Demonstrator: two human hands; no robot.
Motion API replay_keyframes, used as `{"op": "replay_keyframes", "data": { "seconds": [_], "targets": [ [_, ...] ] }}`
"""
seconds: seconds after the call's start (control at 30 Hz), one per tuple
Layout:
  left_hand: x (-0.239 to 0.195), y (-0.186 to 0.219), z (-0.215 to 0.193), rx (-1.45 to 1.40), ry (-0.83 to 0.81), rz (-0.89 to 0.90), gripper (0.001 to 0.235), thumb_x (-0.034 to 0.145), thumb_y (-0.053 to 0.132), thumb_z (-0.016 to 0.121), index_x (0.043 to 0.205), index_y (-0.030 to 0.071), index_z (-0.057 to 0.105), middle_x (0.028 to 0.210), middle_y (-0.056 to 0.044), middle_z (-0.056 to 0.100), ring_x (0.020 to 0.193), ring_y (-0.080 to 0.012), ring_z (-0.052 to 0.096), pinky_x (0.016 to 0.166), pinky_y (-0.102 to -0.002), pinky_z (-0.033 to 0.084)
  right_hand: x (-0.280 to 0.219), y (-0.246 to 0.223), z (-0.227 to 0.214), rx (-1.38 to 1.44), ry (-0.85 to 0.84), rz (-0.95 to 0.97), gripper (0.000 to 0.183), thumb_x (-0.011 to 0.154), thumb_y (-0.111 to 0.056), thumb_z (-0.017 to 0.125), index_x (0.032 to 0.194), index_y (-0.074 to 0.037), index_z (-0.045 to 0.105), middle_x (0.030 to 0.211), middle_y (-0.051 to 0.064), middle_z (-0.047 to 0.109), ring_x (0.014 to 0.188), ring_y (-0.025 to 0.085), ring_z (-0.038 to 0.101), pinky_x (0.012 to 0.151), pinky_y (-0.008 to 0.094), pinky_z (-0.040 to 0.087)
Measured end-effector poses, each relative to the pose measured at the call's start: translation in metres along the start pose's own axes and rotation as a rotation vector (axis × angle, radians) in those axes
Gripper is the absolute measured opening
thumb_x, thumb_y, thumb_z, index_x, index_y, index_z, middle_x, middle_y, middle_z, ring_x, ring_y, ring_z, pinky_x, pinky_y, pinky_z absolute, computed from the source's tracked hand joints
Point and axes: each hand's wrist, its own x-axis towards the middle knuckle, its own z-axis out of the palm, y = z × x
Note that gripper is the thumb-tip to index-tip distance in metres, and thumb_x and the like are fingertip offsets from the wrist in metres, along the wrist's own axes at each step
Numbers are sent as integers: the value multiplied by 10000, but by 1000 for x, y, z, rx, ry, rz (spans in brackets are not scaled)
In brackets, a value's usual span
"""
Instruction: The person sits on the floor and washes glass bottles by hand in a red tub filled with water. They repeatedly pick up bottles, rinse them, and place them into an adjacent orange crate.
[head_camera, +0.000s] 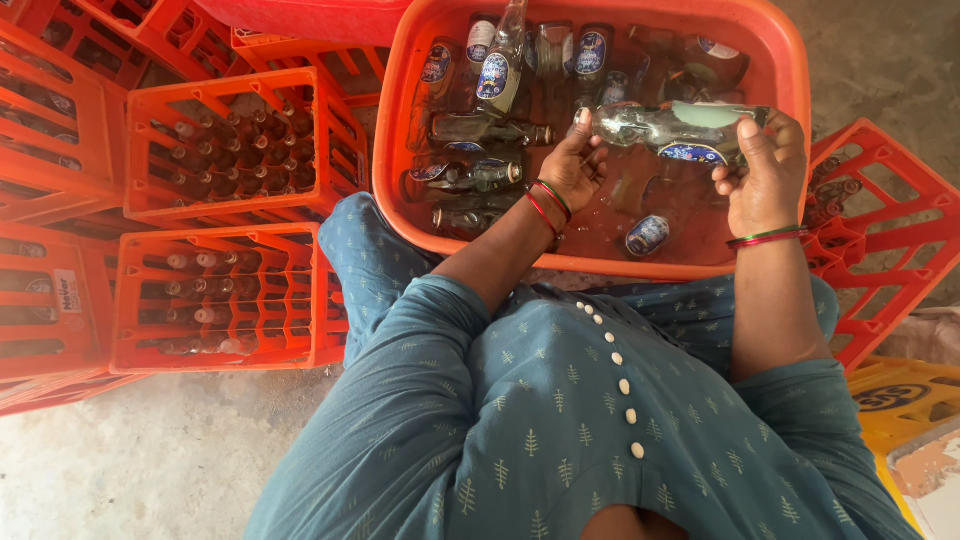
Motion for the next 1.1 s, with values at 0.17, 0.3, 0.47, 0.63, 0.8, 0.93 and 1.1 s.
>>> {"op": "replay_keyframes", "data": {
  "seconds": [0.17, 0.3, 0.47, 0.63, 0.8, 0.93, 1.1],
  "targets": [
    [3, -2, -1, -3, -15, -3, 387, 784, 479, 843, 938, 182, 649, 830, 72, 598, 785, -113, 595, 691, -304, 488, -1, -2, 3, 10, 18, -11, 494, 1037, -360, 791, 1300, -59, 500, 1076, 85, 672, 661, 132, 593, 512, 227, 438],
    [7, -4, -3, -28, -37, 2, 342, 820, 455, 808, 961, 185, 652, 865, 53, 612, 821, -125, 615, 719, -305, 499, -2, -2, 3, 13, 24, -60, 520, 1030, -365, 801, 1320, -57, 499, 1090, 88, 660, 666, 127, 588, 521, 224, 435],
    [16, -11, -8, -136, -225, 3, 309, 940, 362, 732, 1026, 76, 654, 939, -44, 643, 863, -185, 626, 830, -343, 541, -5, 3, 3, -66, -22, -248, 589, 1057, -327, 816, 1463, -50, 492, 1233, 61, 636, 699, 96, 573, 535, 198, 439],
    [21, -22, -14, -179, -244, -11, 265, 997, 312, 671, 1073, 60, 643, 992, -53, 630, 897, -198, 636, 917, -362, 551, -7, 12, 5, -339, -52, -533, 630, 1039, -392, 815, 1465, -23, 535, 1183, 52, 620, 973, 105, 613, 844, 224, 521],
    [18, -22, -18, -98, -150, -71, 260, 973, 339, 652, 1052, 91, 647, 937, -38, 630, 875, -211, 645, 889, -382, 556, -8, 16, 7, -399, -107, -640, 675, 1056, -424, 823, 1469, 16, 522, 1182, 59, 633, 1092, 121, 647, 995, 250, 549],
    [19, -27, -19, -99, -102, -85, 291, 990, 366, 722, 1004, 93, 623, 903, -32, 606, 875, -221, 638, 887, -381, 581, -8, 17, 9, -463, -111, -679, 661, 1040, -432, 823, 1426, 28, 545, 1188, 57, 611, 1064, 121, 628, 971, 253, 558],
    [25, -27, -28, 15, -20, -74, 353, 941, 412, 712, 953, 65, 648, 810, -39, 615, 744, -215, 644, 738, -364, 563, -4, 27, 7, -590, -55, -640, 538, 1077, -352, 792, 1434, -9, 579, 1125, 71, 607, 951, 128, 633, 808, 255, 553]
  ]
}}
